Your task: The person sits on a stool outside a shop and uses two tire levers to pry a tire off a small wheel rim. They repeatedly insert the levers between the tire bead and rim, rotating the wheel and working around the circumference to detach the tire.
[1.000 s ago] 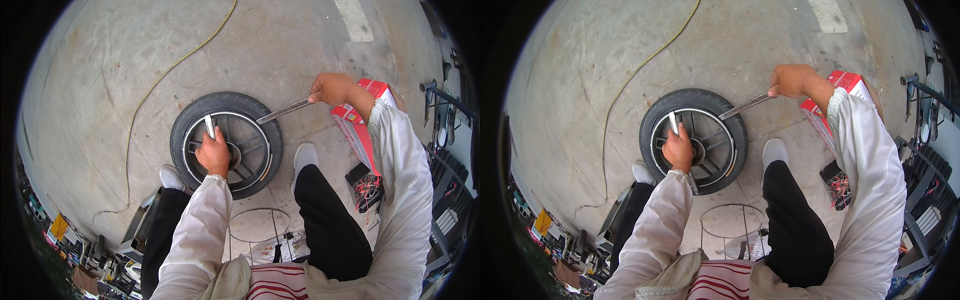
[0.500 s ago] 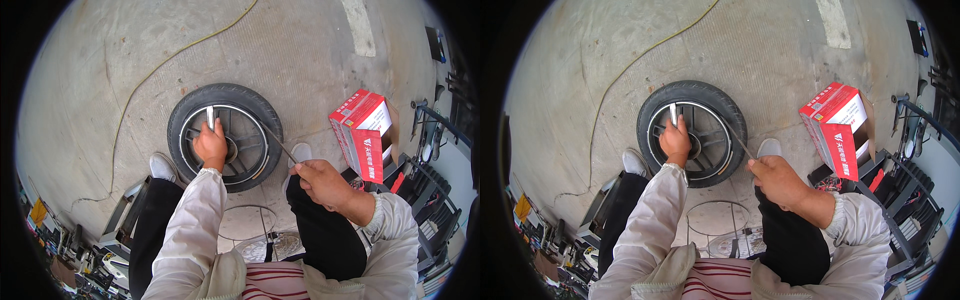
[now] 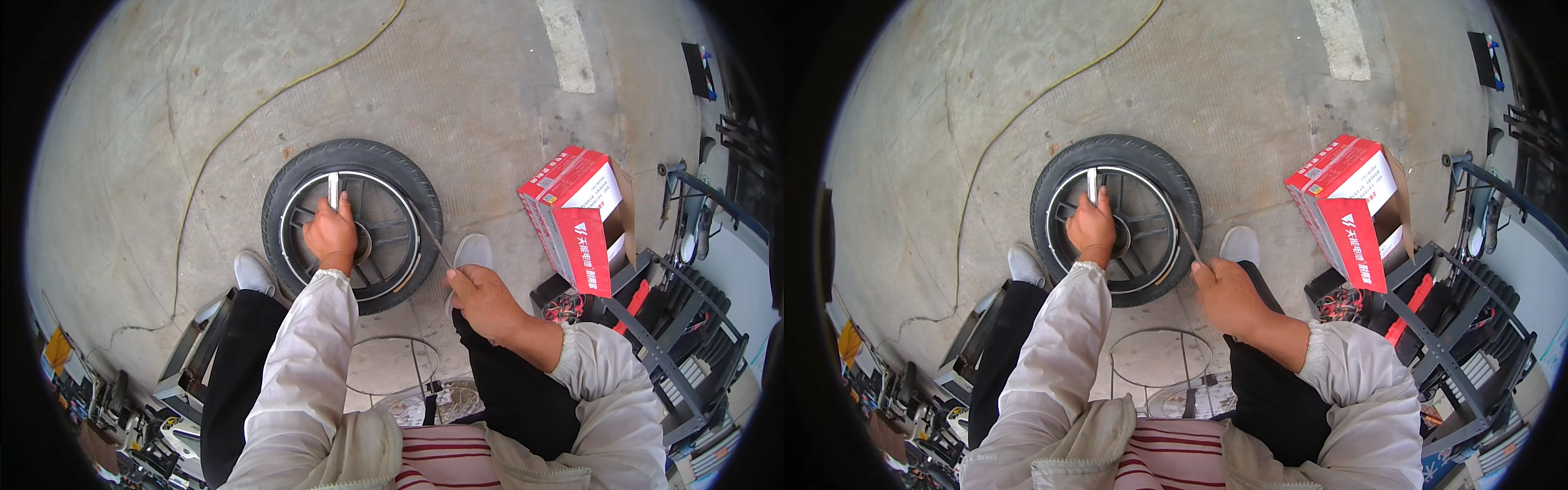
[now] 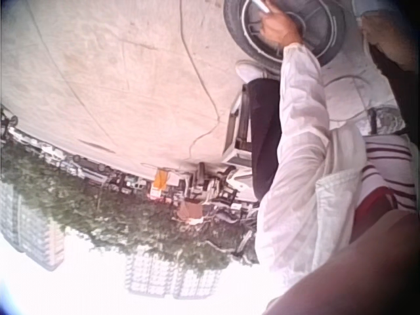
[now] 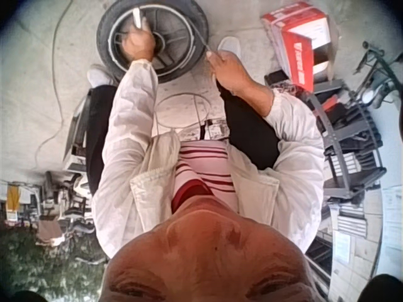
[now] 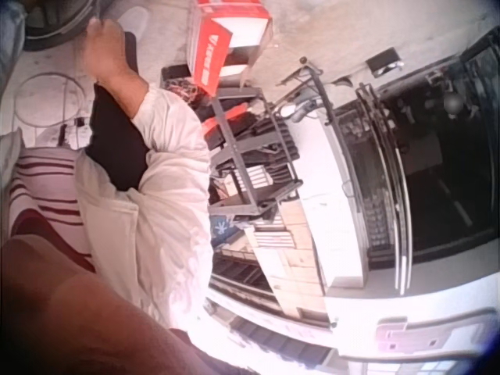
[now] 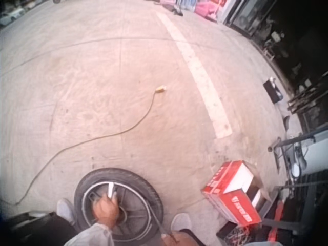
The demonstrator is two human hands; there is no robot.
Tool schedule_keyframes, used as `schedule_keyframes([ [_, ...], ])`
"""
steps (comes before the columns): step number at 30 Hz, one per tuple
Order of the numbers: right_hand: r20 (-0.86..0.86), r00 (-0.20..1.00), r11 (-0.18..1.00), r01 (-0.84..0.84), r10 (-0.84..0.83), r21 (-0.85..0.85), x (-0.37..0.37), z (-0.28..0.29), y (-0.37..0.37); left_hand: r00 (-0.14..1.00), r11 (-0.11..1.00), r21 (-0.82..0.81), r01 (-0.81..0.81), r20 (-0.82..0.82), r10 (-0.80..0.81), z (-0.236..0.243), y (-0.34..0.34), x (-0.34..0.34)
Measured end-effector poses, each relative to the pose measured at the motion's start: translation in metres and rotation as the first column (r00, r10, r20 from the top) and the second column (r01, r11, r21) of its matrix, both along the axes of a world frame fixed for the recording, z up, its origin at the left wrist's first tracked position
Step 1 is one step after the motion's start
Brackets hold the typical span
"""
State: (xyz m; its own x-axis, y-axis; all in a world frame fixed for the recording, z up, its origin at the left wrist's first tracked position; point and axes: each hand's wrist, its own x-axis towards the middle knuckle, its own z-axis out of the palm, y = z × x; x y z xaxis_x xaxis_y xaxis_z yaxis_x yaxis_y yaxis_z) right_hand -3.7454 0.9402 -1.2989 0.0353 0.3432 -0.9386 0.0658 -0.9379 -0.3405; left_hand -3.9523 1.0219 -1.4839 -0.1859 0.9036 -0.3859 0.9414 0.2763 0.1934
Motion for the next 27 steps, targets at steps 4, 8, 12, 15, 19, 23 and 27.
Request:
schedule_keyframes([
  [4,-0.103,0.995,0.976,-0.021,-0.001,-0.215,0.036,0.016,0.064,0.993,0.995,-0.009,-0.095,0.069,0.095,0.010,-0.002,0.005],
  [8,-0.125,0.979,0.939,-0.188,0.158,-0.288,0.033,0.025,0.113,0.982,0.988,0.155,-0.003,0.187,-0.026,0.010,-0.012,-0.010],
  [12,-0.067,0.994,0.921,-0.104,0.085,-0.375,0.014,0.034,0.141,0.989,0.999,0.016,-0.028,0.146,0.026,0.020,-0.008,-0.004],
  [15,-0.048,0.998,0.922,-0.048,0.032,-0.385,-0.012,0.040,0.145,0.981,0.993,0.035,-0.113,0.164,0.106,0.014,-0.009,-0.007],
  [19,0.107,0.993,0.954,-0.023,0.057,-0.299,-0.067,0.052,0.126,0.968,0.986,0.045,-0.163,0.201,0.151,0.012,-0.012,-0.011],
  [23,0.221,0.969,0.986,0.133,-0.108,-0.101,-0.091,0.039,0.079,0.953,0.985,0.053,-0.167,0.265,0.148,0.010,-0.015,-0.010],
  [27,0.315,0.949,1.000,-0.002,0.007,-0.016,-0.103,0.024,0.055,0.953,0.982,0.076,-0.174,0.265,0.148,0.007,-0.017,-0.011],
])
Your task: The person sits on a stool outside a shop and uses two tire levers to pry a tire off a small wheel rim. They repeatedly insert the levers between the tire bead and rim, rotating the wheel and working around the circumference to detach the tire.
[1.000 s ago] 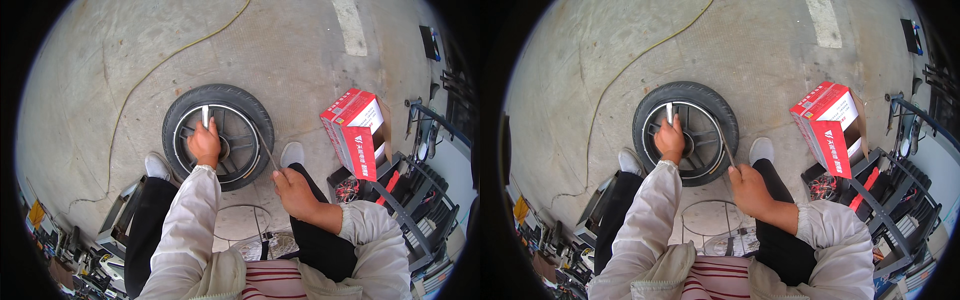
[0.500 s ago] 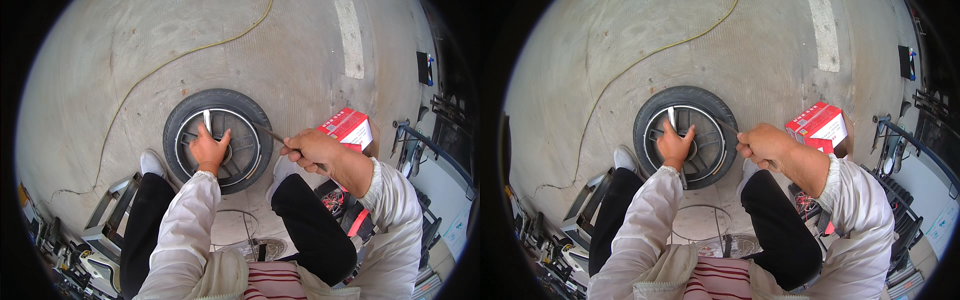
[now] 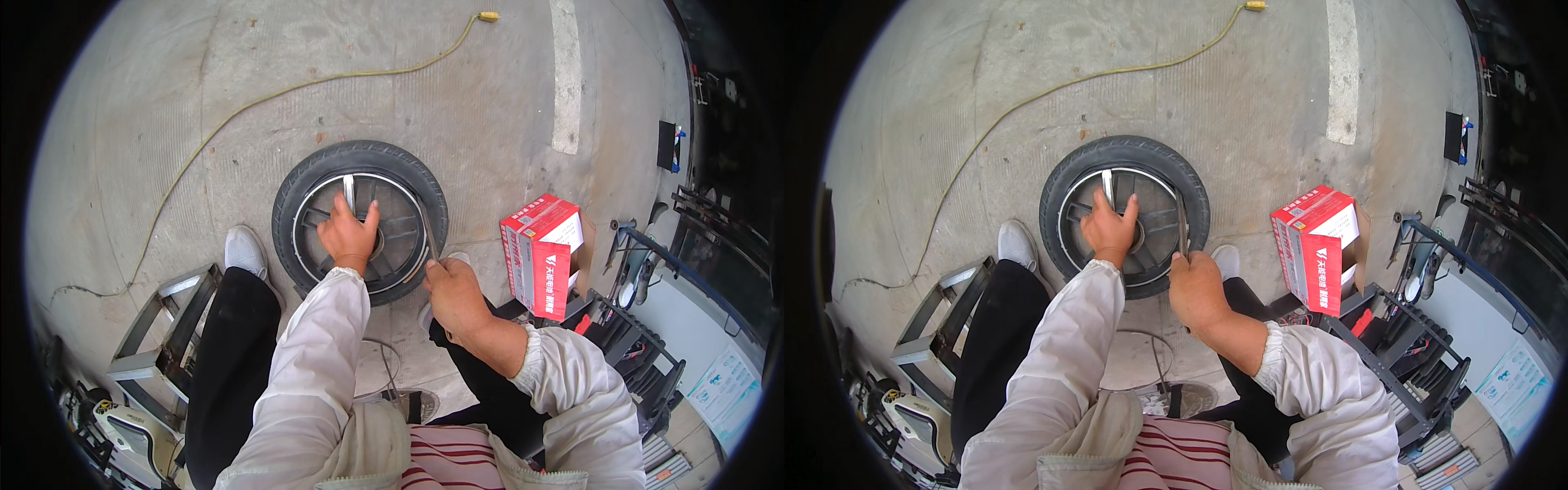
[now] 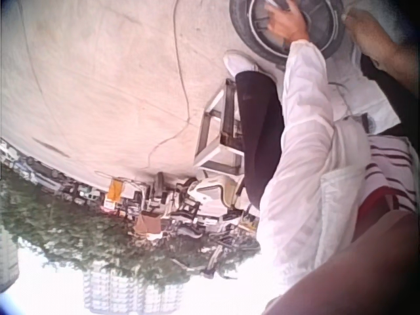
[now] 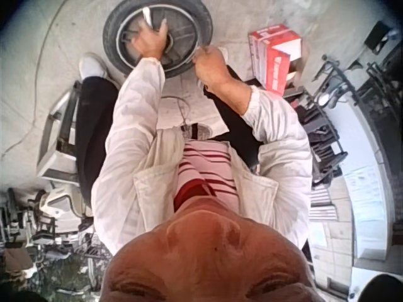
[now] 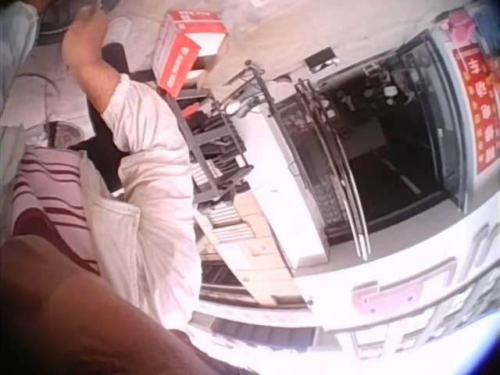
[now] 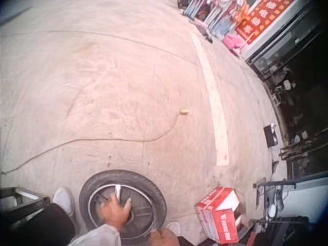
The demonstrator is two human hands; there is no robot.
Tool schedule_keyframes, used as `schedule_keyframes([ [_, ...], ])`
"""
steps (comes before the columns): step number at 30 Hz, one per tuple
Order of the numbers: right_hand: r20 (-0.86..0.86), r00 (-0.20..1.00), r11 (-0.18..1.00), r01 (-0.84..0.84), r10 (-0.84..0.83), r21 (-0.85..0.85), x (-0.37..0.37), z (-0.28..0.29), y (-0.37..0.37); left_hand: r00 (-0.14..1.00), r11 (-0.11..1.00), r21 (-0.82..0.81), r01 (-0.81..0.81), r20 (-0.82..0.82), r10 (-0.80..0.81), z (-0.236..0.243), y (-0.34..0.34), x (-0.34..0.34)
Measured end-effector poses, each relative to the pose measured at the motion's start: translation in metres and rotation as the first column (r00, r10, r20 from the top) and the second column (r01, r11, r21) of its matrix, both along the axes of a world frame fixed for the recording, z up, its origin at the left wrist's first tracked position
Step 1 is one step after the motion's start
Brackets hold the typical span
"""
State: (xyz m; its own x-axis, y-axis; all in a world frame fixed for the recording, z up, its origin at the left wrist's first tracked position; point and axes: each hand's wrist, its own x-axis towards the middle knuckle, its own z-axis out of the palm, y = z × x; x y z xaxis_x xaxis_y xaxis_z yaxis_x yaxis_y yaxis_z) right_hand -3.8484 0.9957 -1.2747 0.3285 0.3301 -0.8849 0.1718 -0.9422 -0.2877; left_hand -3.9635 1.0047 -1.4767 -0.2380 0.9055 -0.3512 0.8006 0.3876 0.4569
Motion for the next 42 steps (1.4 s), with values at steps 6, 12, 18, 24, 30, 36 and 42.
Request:
schedule_keyframes([
  [6,0.207,0.965,0.965,-0.199,0.163,0.170,-0.012,-0.018,-0.030,0.998,0.998,0.062,0.005,-0.065,-0.001,-0.004,-0.003,0.001],
  [12,0.366,0.897,0.889,-0.361,0.248,0.283,-0.020,-0.068,-0.071,0.993,0.997,-0.023,-0.070,-0.100,0.067,0.004,0.004,0.011],
  [18,0.280,0.800,0.810,-0.576,0.531,0.111,0.006,-0.096,-0.077,0.959,0.934,-0.221,-0.281,-0.025,0.283,0.015,0.020,0.013],
  [24,0.418,0.428,0.465,-0.885,0.801,0.015,0.132,-0.103,-0.050,0.966,0.921,-0.292,-0.258,-0.095,0.241,0.017,0.025,0.016],
  [30,0.556,0.258,0.255,-0.963,0.790,0.085,0.210,-0.071,0.021,0.954,0.967,-0.055,-0.249,-0.187,0.235,0.006,0.008,0.024],
  [36,0.442,0.261,0.289,-0.957,0.858,0.003,0.224,-0.014,0.017,0.970,0.977,-0.112,-0.180,-0.184,0.158,0.004,0.002,0.022],
  [42,0.388,0.248,0.340,-0.921,0.888,-0.188,0.199,-0.003,0.013,0.966,0.977,-0.102,-0.187,-0.197,0.165,0.004,0.004,0.027],
])
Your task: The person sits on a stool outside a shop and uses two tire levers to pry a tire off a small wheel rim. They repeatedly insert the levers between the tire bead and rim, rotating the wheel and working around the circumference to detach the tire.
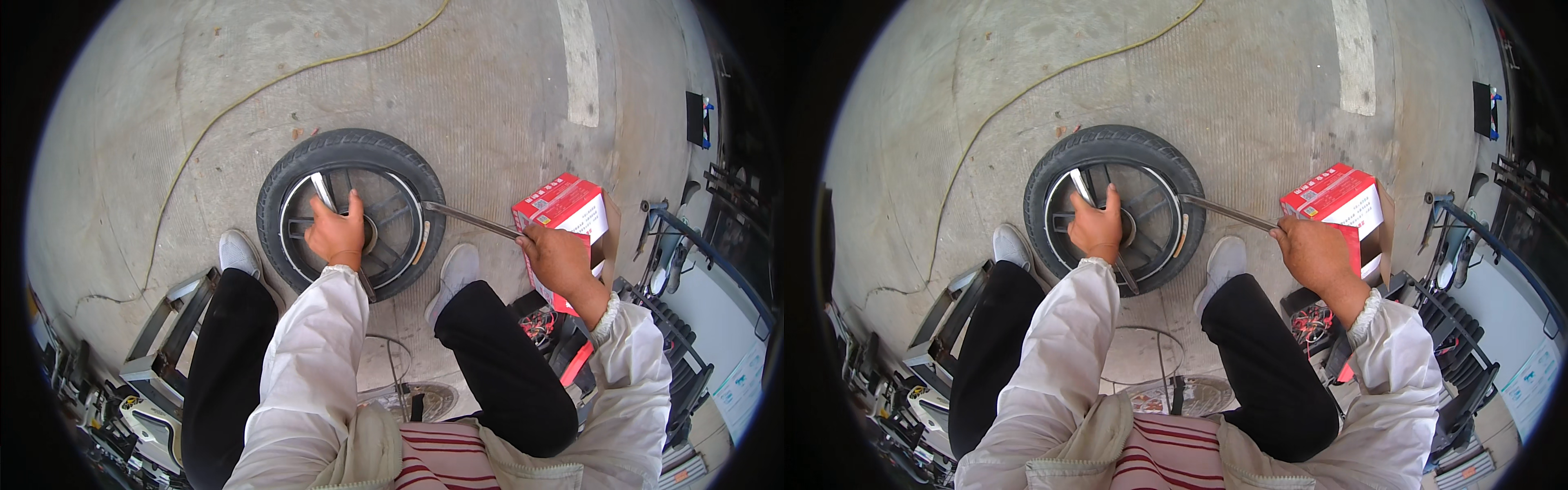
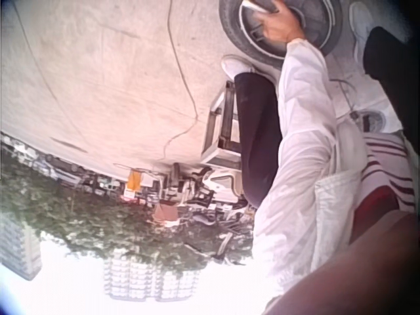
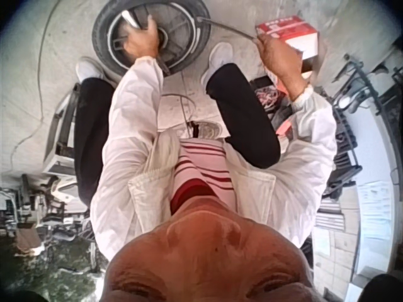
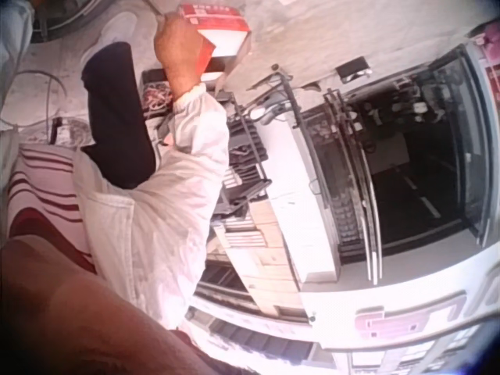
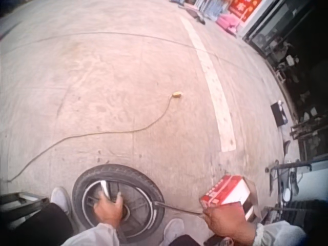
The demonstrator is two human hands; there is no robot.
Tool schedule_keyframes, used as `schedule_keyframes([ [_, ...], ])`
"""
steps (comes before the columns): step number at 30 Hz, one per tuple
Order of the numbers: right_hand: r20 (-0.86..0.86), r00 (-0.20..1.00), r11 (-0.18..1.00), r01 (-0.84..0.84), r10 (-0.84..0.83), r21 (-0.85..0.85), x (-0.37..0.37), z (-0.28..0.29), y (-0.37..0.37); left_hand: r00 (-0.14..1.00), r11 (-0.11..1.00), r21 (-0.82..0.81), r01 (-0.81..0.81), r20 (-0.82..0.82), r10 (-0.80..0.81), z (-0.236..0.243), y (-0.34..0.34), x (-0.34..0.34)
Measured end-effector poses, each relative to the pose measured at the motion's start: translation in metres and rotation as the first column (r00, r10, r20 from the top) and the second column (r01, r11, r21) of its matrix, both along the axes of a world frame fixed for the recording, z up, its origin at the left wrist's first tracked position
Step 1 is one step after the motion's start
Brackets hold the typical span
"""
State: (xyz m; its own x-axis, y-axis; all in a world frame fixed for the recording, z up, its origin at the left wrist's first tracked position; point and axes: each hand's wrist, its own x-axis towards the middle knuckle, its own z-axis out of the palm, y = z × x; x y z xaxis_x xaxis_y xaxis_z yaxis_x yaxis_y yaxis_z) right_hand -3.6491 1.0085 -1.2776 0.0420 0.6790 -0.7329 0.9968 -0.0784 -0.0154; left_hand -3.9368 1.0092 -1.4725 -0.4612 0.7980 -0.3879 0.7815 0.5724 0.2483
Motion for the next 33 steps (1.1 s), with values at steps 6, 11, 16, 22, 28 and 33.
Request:
schedule_keyframes([
  [6,0.018,0.998,0.998,-0.067,0.067,0.011,0.010,-0.017,0.031,1.000,1.000,0.000,0.001,-0.011,-0.001,-0.001,-0.001,-0.003],
  [11,-0.035,0.983,0.976,-0.184,0.182,-0.119,0.058,-0.076,0.078,1.000,1.000,-0.005,0.006,-0.015,-0.006,-0.003,-0.001,0.001],
  [16,-0.252,0.912,0.934,-0.350,0.323,-0.072,-0.008,-0.128,0.083,0.999,1.000,0.011,0.006,-0.044,-0.006,-0.003,-0.003,-0.001],
  [22,-0.109,0.957,0.961,-0.261,0.270,0.091,-0.046,-0.091,0.056,0.998,0.994,0.099,0.042,-0.060,-0.036,-0.005,-0.001,-0.001],
  [28,0.054,0.955,0.947,-0.297,0.293,0.119,0.003,-0.034,0.053,0.999,0.996,0.088,0.023,-0.030,-0.021,-0.008,-0.004,-0.005],
  [33,0.076,0.965,0.953,-0.260,0.251,0.154,-0.020,-0.040,0.028,1.000,0.998,0.062,0.017,0.015,-0.018,-0.005,-0.002,-0.005],
])
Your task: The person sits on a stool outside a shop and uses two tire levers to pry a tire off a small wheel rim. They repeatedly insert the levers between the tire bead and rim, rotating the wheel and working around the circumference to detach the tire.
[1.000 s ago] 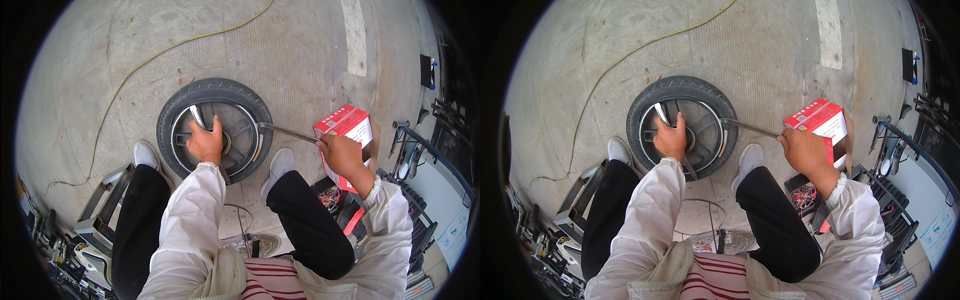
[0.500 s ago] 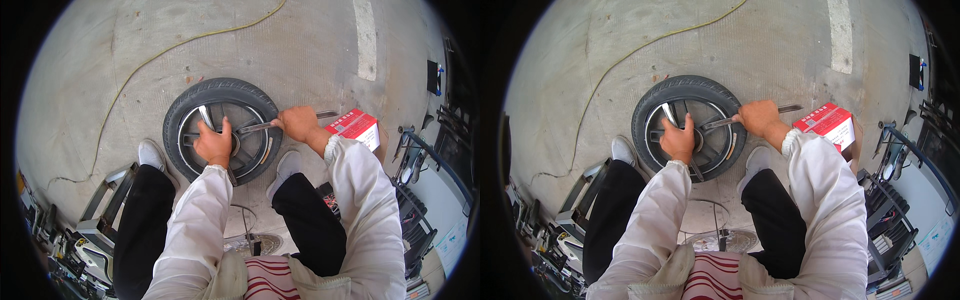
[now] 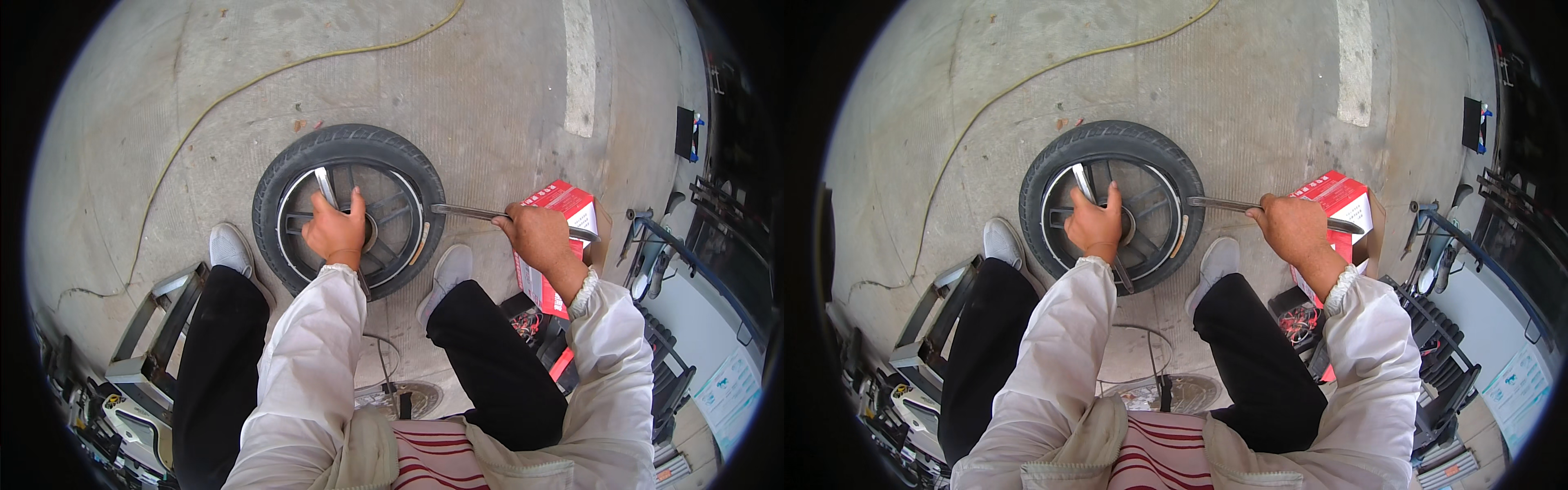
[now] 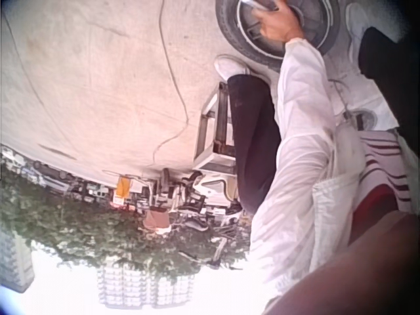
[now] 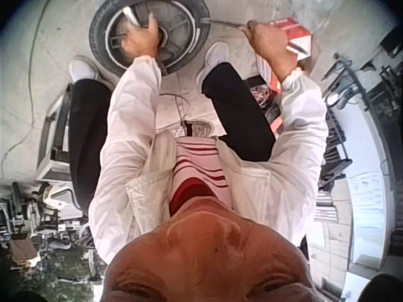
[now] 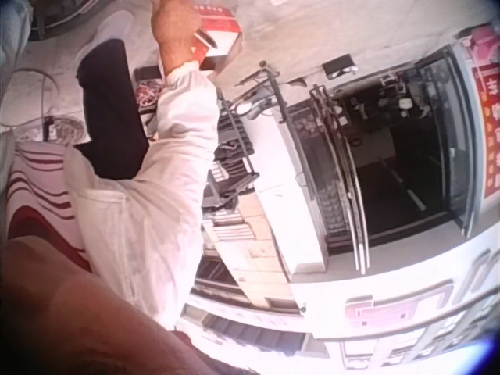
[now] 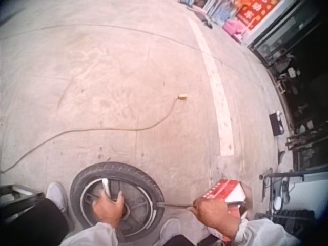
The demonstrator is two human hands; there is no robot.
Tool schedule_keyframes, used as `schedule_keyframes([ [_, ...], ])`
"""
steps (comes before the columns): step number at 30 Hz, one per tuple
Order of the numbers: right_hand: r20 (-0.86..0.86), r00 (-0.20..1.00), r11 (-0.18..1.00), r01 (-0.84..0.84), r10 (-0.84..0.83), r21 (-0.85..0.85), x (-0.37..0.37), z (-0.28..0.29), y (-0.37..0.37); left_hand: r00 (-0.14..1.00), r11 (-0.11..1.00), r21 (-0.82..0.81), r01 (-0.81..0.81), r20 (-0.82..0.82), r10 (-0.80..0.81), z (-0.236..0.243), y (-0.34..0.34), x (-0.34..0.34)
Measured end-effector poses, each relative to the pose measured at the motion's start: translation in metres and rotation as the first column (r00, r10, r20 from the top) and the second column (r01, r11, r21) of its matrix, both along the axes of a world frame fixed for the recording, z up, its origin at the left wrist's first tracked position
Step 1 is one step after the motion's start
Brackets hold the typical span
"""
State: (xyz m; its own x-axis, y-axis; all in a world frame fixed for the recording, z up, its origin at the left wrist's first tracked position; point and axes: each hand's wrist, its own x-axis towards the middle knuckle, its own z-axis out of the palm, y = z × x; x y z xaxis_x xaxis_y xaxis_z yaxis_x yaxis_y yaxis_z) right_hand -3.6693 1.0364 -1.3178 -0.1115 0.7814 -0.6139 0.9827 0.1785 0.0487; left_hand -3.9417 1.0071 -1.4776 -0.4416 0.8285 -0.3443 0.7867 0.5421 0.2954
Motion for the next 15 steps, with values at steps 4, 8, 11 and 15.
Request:
schedule_keyframes([
  [4,0.079,0.991,0.990,0.112,-0.105,-0.086,-0.016,-0.008,0.005,0.999,1.000,0.023,0.012,-0.040,-0.011,-0.001,-0.002,0.001],
  [8,0.072,0.993,0.989,0.106,-0.098,-0.103,-0.022,-0.009,0.013,0.995,0.998,0.060,0.034,-0.098,-0.028,-0.003,-0.003,0.002],
  [11,0.050,0.998,0.992,0.050,-0.044,-0.120,-0.019,-0.017,0.024,0.994,0.998,0.062,0.030,-0.111,-0.023,-0.002,-0.001,0.004],
  [15,-0.019,0.997,0.977,-0.073,0.071,-0.202,0.009,-0.049,0.052,0.993,0.998,0.049,0.041,-0.116,-0.035,-0.001,0.000,0.006],
])
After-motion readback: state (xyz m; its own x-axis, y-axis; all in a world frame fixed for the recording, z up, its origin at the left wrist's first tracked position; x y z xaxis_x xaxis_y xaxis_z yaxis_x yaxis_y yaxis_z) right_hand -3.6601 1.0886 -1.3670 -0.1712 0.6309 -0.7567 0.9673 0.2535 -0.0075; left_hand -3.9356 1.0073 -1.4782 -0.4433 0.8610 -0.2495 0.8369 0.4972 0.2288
